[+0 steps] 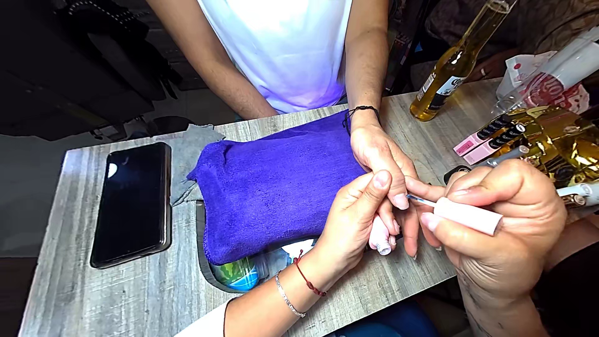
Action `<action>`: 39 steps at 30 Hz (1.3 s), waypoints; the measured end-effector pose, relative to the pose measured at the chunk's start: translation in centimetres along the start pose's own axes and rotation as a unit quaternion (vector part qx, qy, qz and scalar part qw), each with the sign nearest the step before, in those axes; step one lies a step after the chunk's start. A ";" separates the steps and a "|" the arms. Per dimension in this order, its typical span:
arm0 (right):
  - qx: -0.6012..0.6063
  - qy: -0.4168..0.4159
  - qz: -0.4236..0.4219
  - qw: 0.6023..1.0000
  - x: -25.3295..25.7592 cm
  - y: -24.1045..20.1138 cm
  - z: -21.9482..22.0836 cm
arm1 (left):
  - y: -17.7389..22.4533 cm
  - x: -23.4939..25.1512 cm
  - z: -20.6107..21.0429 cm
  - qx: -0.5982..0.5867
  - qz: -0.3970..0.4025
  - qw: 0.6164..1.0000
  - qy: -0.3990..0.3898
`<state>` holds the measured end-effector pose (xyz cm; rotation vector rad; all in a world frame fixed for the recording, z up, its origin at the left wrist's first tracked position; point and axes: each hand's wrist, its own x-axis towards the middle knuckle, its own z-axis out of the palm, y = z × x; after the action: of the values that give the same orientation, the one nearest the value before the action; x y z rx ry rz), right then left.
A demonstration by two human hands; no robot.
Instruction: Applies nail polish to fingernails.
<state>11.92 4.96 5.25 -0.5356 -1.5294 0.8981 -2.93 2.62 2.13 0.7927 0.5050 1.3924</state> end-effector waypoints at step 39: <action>0.005 -0.013 0.019 1.000 -0.1 -0.1 0.1 | 0.0 0.0 -0.2 0.002 0.002 1.000 -0.010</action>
<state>11.82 4.82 5.28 -0.5496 -1.5421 0.9436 -3.08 2.64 2.05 0.8108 0.4899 1.3862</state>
